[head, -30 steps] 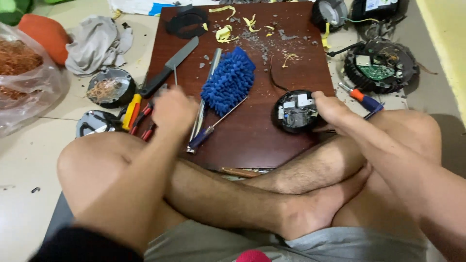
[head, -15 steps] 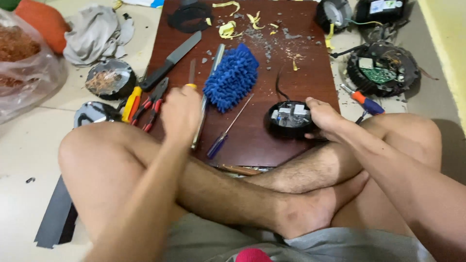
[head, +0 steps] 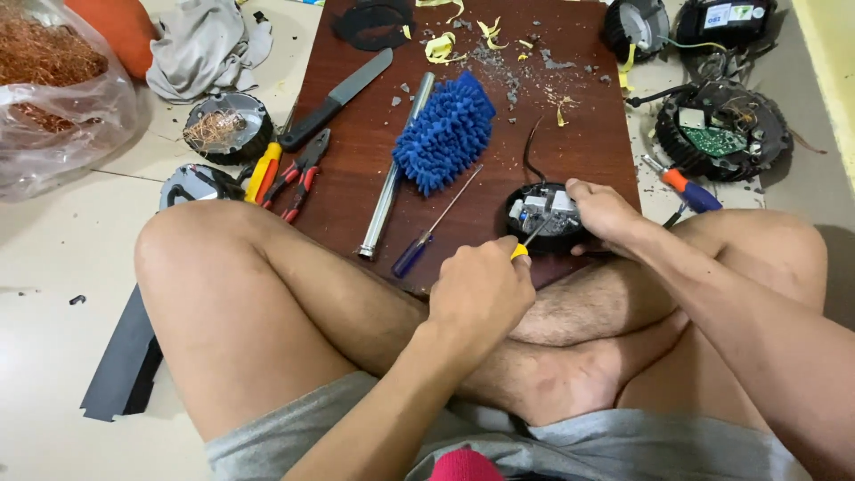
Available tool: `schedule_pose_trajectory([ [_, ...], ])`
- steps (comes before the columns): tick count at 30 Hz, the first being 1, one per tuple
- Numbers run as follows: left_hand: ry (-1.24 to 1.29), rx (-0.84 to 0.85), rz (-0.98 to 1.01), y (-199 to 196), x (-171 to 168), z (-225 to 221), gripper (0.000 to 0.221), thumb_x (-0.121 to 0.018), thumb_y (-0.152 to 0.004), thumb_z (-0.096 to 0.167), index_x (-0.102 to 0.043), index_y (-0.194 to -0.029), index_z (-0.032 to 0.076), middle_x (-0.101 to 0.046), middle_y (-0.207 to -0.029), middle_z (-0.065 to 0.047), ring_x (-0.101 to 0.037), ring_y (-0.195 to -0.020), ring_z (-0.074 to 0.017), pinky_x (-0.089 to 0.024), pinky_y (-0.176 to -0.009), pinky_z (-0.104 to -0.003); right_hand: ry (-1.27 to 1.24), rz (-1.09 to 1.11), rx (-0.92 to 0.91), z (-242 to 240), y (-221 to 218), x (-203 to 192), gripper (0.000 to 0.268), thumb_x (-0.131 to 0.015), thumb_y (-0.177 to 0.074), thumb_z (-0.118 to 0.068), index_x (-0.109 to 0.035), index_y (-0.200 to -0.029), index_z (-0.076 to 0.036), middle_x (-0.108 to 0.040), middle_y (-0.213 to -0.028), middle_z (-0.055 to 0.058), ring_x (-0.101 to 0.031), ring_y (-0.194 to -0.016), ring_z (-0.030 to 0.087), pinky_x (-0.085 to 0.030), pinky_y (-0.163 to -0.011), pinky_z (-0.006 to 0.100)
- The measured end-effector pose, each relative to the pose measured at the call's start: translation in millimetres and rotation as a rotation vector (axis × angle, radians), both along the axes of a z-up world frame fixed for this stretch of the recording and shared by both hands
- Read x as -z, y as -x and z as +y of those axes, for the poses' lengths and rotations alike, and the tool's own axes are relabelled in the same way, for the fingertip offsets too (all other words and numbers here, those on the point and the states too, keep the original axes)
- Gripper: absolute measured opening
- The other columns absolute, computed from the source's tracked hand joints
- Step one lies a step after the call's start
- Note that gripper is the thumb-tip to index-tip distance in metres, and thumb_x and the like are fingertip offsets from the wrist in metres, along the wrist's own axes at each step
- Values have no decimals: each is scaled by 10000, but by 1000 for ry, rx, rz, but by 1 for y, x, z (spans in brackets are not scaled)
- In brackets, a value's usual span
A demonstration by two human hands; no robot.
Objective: The person sits on the floor and uses a screwdriver to remove a small white component from a disassembled circular electronic device. They then use a knife to scrape residue from the component before reinserting it into the device and tightening it with the screwdriver.
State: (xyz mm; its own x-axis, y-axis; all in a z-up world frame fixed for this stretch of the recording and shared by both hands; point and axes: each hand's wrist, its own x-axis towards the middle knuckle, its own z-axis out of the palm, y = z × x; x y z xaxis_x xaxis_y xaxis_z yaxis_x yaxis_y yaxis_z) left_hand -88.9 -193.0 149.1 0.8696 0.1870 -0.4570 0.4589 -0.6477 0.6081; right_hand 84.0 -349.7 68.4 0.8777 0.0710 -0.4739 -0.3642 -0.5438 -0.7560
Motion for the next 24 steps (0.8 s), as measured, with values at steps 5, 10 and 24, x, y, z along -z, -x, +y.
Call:
schedule_pose_trajectory([
  [5,52,-16,-39,1,13,-4,457,-502,-965,375,-682,-1380,315,-757,-1184,-183,-717,-1153,-449,-603,-939,-575,13,-44,-20,-5,-10,15,520,-526,-1058,-411,-650,-1351,1,-549,-1260,293,-639,-944,511,-636,-480,651],
  [10,105,-37,-8,7,-4,-6,501,-472,-995,362,-640,-1448,228,-730,-1247,-238,-688,-1203,-475,-578,-988,-584,41,-83,-54,-3,-2,7,483,-489,-1038,-370,-693,-1246,15,-556,-1238,308,-628,-945,517,-636,-466,637],
  [24,248,-112,41,18,1,-30,540,-398,-1022,411,-565,-1484,187,-731,-1199,-235,-704,-1167,-453,-570,-976,-557,113,-111,-201,-9,-8,6,460,-422,-1062,-324,-689,-1199,24,-576,-1180,368,-662,-851,536,-650,-443,578],
])
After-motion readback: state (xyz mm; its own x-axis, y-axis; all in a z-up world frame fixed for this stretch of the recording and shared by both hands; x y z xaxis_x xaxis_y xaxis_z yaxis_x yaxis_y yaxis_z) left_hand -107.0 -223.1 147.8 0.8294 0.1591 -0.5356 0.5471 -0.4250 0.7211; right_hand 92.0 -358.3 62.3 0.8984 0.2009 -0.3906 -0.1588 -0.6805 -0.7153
